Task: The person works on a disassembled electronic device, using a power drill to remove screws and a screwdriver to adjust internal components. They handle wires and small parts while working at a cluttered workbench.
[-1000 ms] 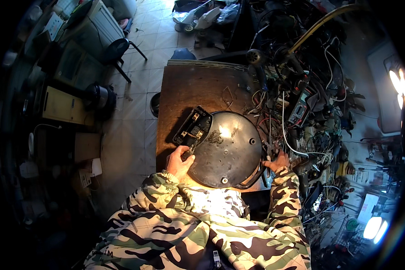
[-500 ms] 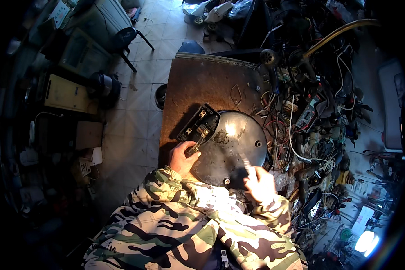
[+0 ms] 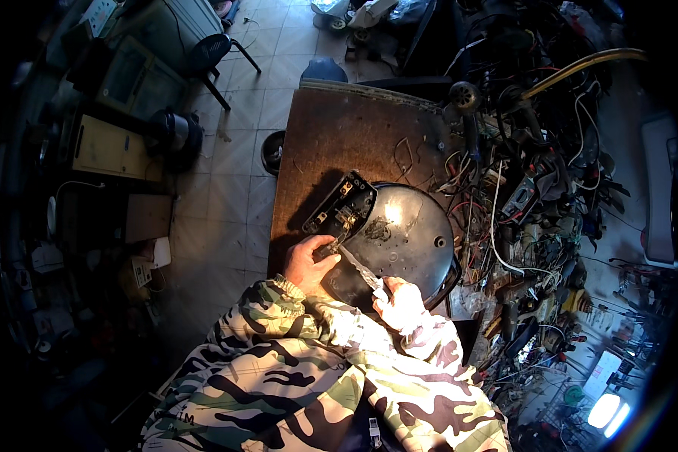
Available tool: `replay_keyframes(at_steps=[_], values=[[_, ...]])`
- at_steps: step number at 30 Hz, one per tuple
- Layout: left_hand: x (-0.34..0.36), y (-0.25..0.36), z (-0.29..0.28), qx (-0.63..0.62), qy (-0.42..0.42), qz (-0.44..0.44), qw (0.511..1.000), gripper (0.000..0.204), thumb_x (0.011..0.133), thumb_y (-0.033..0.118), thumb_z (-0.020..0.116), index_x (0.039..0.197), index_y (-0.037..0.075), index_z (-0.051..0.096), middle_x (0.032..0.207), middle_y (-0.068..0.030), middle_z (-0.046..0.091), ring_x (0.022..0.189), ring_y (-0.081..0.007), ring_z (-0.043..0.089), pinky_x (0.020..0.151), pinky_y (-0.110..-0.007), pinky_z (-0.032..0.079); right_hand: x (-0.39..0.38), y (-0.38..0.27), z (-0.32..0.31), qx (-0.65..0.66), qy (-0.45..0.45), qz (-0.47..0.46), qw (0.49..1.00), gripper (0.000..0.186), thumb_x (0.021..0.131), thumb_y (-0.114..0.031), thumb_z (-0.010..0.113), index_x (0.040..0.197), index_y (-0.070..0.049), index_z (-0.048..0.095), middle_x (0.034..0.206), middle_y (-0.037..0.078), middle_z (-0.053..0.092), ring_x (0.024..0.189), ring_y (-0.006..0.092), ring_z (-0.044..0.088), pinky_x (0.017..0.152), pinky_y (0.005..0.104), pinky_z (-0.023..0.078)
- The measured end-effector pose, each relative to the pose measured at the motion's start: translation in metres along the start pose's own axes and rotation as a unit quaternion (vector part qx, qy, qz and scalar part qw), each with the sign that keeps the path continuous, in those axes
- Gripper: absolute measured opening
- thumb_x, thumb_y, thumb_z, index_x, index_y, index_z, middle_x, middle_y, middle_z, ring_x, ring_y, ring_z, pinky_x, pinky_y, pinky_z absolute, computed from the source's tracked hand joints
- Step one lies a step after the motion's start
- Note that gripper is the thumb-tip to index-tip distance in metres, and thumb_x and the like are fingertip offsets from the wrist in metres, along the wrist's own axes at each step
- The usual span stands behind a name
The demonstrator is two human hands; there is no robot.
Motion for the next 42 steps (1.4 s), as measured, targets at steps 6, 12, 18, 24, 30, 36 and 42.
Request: replay_keyframes(at_steps=[6,12,18,24,30,36,42], values=[[-0.001,0.010,-0.002,0.030,-0.006,0.006,1.000,0.037,0.082,0.011,0.078,0.116,0.000,0.067,0.109,-0.0134,0.072,0.099,-0.0189,0.068,0.087,-0.031,0.053,0.004,-0.005,0.000,0.026,0.000,-0.008,1.000,0.031,0.072,-0.019,0.070,0.097,-0.001,0.068,0.086,0.024,0.065,0.083,0.0427,0.066,0.073,0.0434,0.052],[-0.001,0.013,-0.003,0.091,-0.016,0.055,0.994,0.037,0.085,0.017,0.077,0.116,-0.001,0.065,0.110,-0.0146,0.070,0.099,-0.0231,0.068,0.085,-0.034,0.054,0.004,-0.005,0.002,0.036,-0.022,0.002,0.999,0.025,0.074,-0.017,0.068,0.093,-0.002,0.068,0.076,0.022,0.064,0.073,0.0397,0.065,0.068,0.0415,0.051],[0.005,0.026,-0.005,0.147,-0.071,0.122,0.979,0.042,0.085,0.026,0.080,0.113,-0.001,0.064,0.103,-0.0168,0.070,0.094,-0.0302,0.070,0.082,-0.037,0.053,0.002,0.000,0.006,0.110,-0.074,0.038,0.990,0.020,0.078,-0.015,0.065,0.092,-0.001,0.068,0.064,0.015,0.061,0.057,0.0231,0.060,0.059,0.0359,0.048],[0.005,0.028,0.000,0.217,-0.034,0.145,0.965,0.038,0.082,0.027,0.081,0.103,0.000,0.064,0.096,-0.0180,0.068,0.088,-0.0374,0.068,0.074,-0.041,0.054,-0.002,-0.002,0.003,0.177,-0.097,0.057,0.978,0.020,0.080,-0.014,0.063,0.092,0.001,0.068,0.059,0.008,0.058,0.054,0.0139,0.056,0.054,0.0322,0.045],[0.003,0.029,0.003,0.223,0.017,0.156,0.962,0.037,0.081,0.027,0.082,0.098,0.000,0.063,0.091,-0.0174,0.067,0.083,-0.0378,0.067,0.068,-0.043,0.053,-0.001,-0.001,0.008,0.168,-0.066,0.047,0.983,0.019,0.080,-0.011,0.063,0.093,0.001,0.068,0.059,0.005,0.057,0.054,0.0126,0.052,0.053,0.0312,0.043],[0.008,0.040,-0.002,0.195,0.006,0.135,0.971,0.034,0.080,0.022,0.084,0.097,0.000,0.064,0.090,-0.0170,0.068,0.082,-0.0327,0.068,0.071,-0.037,0.053,0.000,-0.010,0.005,0.229,0.015,0.105,0.968,0.016,0.078,-0.005,0.063,0.092,0.003,0.065,0.066,0.006,0.060,0.057,0.0146,0.051,0.056,0.0310,0.044],[0.012,0.012,-0.011,0.069,-0.023,0.084,0.994,0.039,0.084,0.009,0.078,0.120,0.002,0.065,0.103,-0.0076,0.073,0.094,-0.0109,0.065,0.085,-0.029,0.053,-0.002,-0.007,-0.010,0.125,-0.051,0.041,0.990,0.028,0.079,-0.015,0.067,0.101,0.002,0.065,0.071,0.016,0.063,0.068,0.0245,0.063,0.067,0.0375,0.050]])
Point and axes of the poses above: each hand's wrist, its own x-axis towards the middle knuckle, its own z-axis out of the palm, y = z × x, the point moved 3 cm from there along x, towards the middle knuckle
